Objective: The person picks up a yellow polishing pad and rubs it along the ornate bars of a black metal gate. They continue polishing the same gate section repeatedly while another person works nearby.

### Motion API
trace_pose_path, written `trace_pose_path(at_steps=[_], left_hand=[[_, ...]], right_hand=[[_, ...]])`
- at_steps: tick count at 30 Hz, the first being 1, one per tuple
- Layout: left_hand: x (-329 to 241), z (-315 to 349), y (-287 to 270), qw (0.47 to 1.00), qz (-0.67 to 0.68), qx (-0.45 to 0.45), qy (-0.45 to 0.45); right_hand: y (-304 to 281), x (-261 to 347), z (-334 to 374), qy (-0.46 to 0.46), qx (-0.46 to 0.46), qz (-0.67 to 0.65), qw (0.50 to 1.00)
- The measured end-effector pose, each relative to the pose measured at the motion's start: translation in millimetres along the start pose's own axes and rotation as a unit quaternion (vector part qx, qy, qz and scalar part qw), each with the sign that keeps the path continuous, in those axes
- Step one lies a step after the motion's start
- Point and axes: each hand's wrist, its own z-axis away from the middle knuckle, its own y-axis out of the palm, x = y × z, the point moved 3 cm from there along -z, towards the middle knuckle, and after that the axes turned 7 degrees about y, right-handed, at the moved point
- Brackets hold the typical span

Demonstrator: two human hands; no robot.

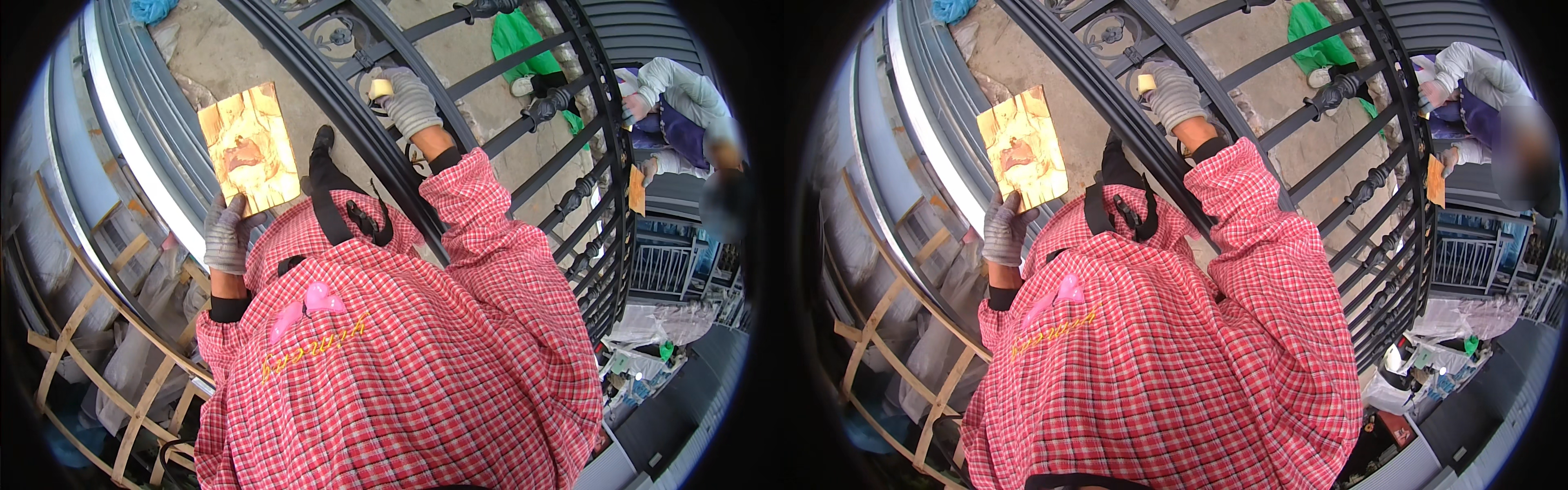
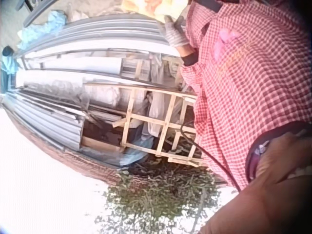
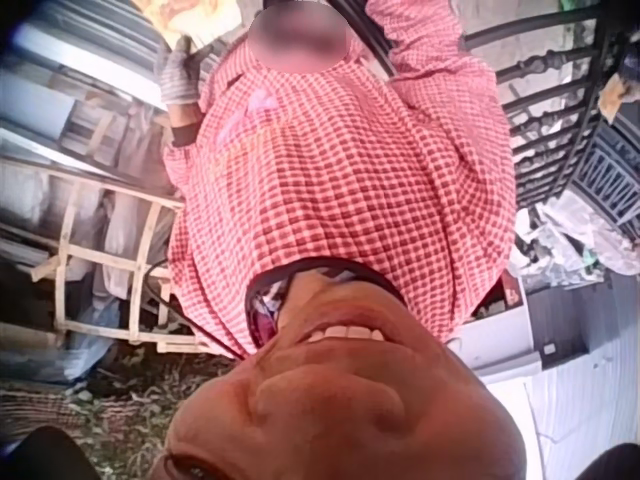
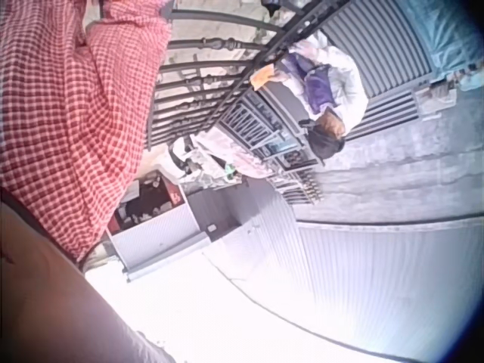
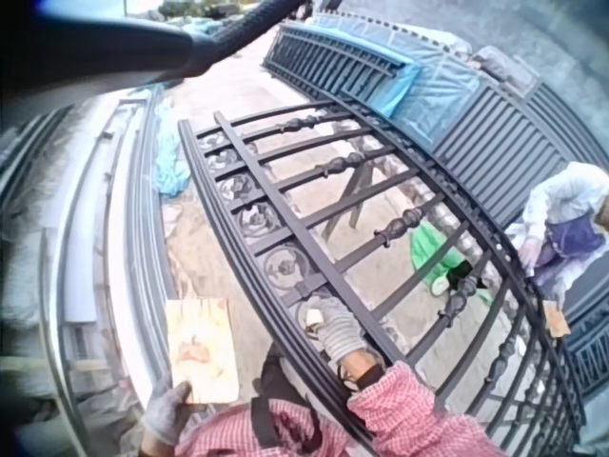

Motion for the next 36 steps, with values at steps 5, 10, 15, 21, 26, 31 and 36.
trace_pose_path(at_steps=[5,10,15,21,26,31,36], left_hand=[[0,0,0,1.0,-0.004,0.007,-0.008],[0,2,1,1.0,-0.002,0.001,-0.005],[0,1,-1,1.0,-0.006,0.009,-0.012],[2,2,-5,1.0,-0.004,-0.002,-0.005],[1,-1,-5,1.0,-0.009,0.01,-0.003],[-1,-1,-1,1.0,-0.004,0.008,-0.01],[0,-4,-6,1.0,-0.018,0.009,-0.016]], right_hand=[[11,-6,5,-0.033,0.051,0.052,0.997],[-6,-10,4,-0.02,0.053,0.026,0.998],[3,0,-4,-0.048,-0.003,0.022,0.999],[9,-12,4,-0.069,0.062,0.034,0.995],[-6,-13,1,-0.049,0.015,0.049,0.997],[0,-14,-1,-0.037,0.014,0.05,0.998],[-4,-14,-10,-0.031,-0.007,0.023,0.999]])
